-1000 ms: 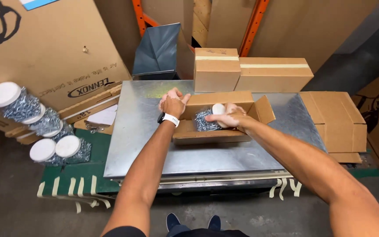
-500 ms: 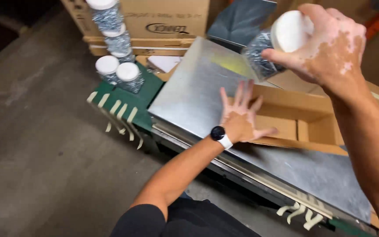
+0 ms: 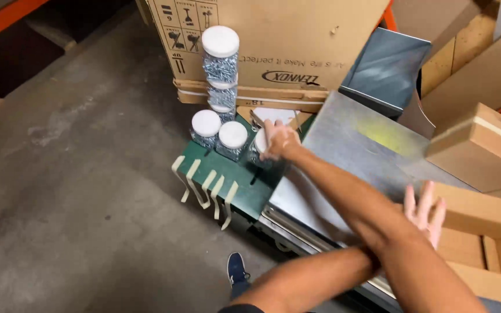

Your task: The person packs jars of screws into small cardboard boxes, sealing each box with strips of adhesive tape by hand.

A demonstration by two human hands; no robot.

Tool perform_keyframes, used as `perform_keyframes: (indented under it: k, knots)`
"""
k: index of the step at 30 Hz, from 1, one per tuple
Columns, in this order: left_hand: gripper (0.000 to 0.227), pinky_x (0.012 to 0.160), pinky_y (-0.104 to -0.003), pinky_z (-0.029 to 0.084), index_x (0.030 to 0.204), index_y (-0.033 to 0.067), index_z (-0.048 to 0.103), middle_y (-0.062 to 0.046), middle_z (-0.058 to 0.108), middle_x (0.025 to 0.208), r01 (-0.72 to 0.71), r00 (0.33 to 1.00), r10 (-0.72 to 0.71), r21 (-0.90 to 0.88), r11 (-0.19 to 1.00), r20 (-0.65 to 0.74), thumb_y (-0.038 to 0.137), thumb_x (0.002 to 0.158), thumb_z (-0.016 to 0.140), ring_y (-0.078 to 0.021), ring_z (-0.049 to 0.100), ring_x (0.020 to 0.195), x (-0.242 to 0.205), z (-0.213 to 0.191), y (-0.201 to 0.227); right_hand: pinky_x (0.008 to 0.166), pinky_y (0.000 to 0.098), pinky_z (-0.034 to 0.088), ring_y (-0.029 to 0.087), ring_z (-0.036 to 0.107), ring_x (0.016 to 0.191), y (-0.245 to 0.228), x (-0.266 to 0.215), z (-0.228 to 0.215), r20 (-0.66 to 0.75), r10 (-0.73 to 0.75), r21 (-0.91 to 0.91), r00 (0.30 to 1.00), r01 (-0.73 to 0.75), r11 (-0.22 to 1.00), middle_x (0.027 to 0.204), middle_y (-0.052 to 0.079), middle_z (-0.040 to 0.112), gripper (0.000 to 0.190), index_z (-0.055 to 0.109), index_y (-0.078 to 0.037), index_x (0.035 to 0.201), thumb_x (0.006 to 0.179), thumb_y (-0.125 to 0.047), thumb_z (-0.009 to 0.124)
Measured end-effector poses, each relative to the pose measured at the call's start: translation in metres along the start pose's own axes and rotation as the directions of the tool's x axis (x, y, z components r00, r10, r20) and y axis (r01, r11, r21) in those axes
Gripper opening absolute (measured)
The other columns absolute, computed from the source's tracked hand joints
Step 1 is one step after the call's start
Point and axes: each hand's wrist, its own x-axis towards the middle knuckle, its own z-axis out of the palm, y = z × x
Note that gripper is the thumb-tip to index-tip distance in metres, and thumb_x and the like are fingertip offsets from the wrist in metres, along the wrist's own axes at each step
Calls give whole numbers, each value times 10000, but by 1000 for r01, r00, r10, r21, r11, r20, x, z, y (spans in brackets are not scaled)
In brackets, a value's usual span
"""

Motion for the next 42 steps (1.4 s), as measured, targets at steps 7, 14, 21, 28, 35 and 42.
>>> perform_keyframes:
  k: [7, 14, 21, 28, 35, 42]
  knots:
    - [932, 1233, -919, -26, 1734, 227, 262, -73, -48, 1969, 97, 961, -59, -133, 986, 270, 252, 900, 678, -413, 39, 1743, 0, -75, -1, 1143, 592, 592, 544, 619, 1422, -5, 65, 78, 43, -64, 54, 997, 62, 997, 1529, 240, 563, 1107, 460, -127, 1426, 626, -568, 1084]
    - [1105, 1287, -916, -34, 1758, 211, 317, -66, 47, 1996, 91, 963, -39, -184, 979, 267, 360, 830, 898, -418, 118, 1767, 3, -148, -18, 1177, 600, 568, 525, 580, 1457, -22, 48, 66, 44, -8, 67, 999, 5, 998, 1578, 228, 542, 1104, 485, -106, 1485, 674, -583, 1062]
    - [1311, 1292, -873, 59, 1789, 199, 205, -116, -94, 1950, 25, 875, 46, -140, 990, 482, 590, 716, 847, -421, 59, 1752, 19, -41, -20, 1230, 617, 503, 548, 554, 1513, 8, -33, -46, -8, -45, -19, 999, 45, 999, 1733, 299, 441, 1141, 268, -200, 1800, 967, -975, 340]
    - [1686, 1181, -912, 247, 1796, 94, 191, -231, -88, 1896, -123, 810, 256, -273, 954, 527, 920, 430, 733, -487, 136, 1715, 41, -136, -40, 1233, 614, 446, 451, 630, 1424, 208, -303, -191, -361, 382, 346, 851, -258, 902, 1494, 111, 733, 802, 451, -248, 1683, 1069, -763, 425]
    - [1536, 1267, -761, 351, 1838, 293, 172, -228, 51, 1896, -74, 962, 196, -506, 859, 191, 815, 612, 938, -591, 318, 1629, 50, -79, -56, 1133, 676, 520, 522, 663, 1425, 510, -451, 0, -168, 872, 284, 459, -825, 489, 1591, 204, 714, 1081, 562, -360, 1686, 913, -1104, 421]
    - [1211, 1278, -499, 438, 1582, 125, 643, -179, 629, 1596, 701, 680, -445, -339, 627, 583, 1062, 824, 531, -337, 568, 1510, 54, -77, -33, 750, 589, 674, 565, 762, 1071, 560, -488, 104, 167, 752, 973, 638, -230, -21, 1434, 411, 640, 920, 580, 54, 1579, 963, -584, 826]
